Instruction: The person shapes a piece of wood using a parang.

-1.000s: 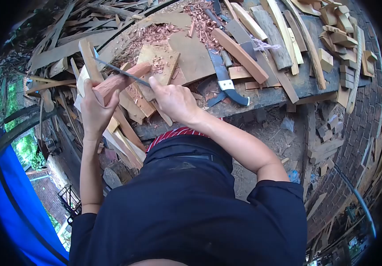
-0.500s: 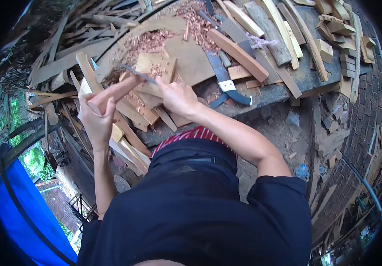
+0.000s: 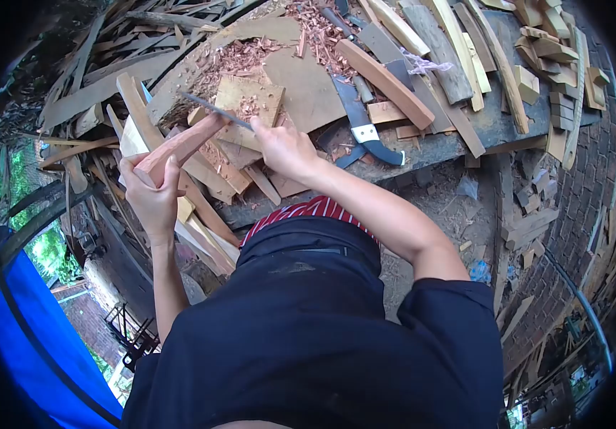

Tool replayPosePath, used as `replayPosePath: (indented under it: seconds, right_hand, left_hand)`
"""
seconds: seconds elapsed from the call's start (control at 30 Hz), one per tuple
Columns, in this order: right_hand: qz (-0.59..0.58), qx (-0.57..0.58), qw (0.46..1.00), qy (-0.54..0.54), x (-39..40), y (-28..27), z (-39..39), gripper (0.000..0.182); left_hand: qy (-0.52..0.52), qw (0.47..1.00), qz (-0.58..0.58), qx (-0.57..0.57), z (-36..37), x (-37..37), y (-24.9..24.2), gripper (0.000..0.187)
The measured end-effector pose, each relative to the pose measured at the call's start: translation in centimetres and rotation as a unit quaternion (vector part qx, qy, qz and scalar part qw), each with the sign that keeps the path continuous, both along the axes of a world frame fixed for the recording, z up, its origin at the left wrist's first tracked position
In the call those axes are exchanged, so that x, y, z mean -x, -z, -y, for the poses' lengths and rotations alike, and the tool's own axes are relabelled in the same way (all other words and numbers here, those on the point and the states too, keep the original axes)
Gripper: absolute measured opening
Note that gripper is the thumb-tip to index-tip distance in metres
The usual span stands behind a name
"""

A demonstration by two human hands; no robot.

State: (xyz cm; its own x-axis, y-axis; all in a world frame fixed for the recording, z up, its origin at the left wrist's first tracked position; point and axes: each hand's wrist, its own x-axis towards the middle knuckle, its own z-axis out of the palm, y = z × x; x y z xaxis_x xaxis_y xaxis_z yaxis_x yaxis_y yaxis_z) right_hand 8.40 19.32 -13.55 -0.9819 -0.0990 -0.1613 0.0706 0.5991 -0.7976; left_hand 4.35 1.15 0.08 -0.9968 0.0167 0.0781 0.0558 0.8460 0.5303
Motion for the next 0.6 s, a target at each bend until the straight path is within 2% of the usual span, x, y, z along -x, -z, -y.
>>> replayPosePath:
  seconds: [0.07, 0.13, 0.23, 0.27, 0.3, 0.37, 0.5, 0.6]
  right_hand:
    - [0.004, -0.009, 1.0, -0.004, 0.0, 0.5, 0.0, 0.035]
    - [0.017, 0.007, 0.999, -0.031, -0.8, -2.7, -0.2, 0.033]
    - [0.021, 0.001, 0.999, -0.04, -1.7, -2.2, -0.4, 0.03]
    - [0.021, -0.02, 0.999, -0.02, -1.1, -0.6, -0.1, 0.028]
    - [0.069, -0.027, 0.997, -0.017, 0.1, 1.6, 0.0, 0.029]
    - [0.024, -0.037, 0.999, -0.019, 0.7, 2.7, -0.3, 0.032]
    - [-0.017, -0.028, 0.997, -0.067, -2.1, -2.7, -0.8, 0.038]
    - [-0.037, 0.004, 0.999, -0.026, -1.4, -0.7, 0.1, 0.039]
  left_hand:
    - [0.007, 1.0, -0.012, 0.005, -0.3, 0.3, -0.2, 0.039]
    - [0.008, 1.0, -0.008, 0.016, 0.0, 0.3, -0.1, 0.039]
    - [0.03, 0.999, -0.019, 0.02, 0.5, 0.0, 0.3, 0.039]
    - [0.04, 0.998, -0.027, 0.027, 0.5, 0.0, 0.4, 0.037]
    - [0.051, 0.997, -0.037, 0.037, 0.6, 0.1, 0.3, 0.035]
    - [0.037, 0.999, -0.02, 0.019, 0.7, 0.2, 0.0, 0.036]
    - [0.078, 0.994, -0.062, 0.052, 1.3, -0.1, 0.6, 0.036]
    - [-0.003, 0.999, 0.018, -0.05, 0.7, 0.2, -0.1, 0.036]
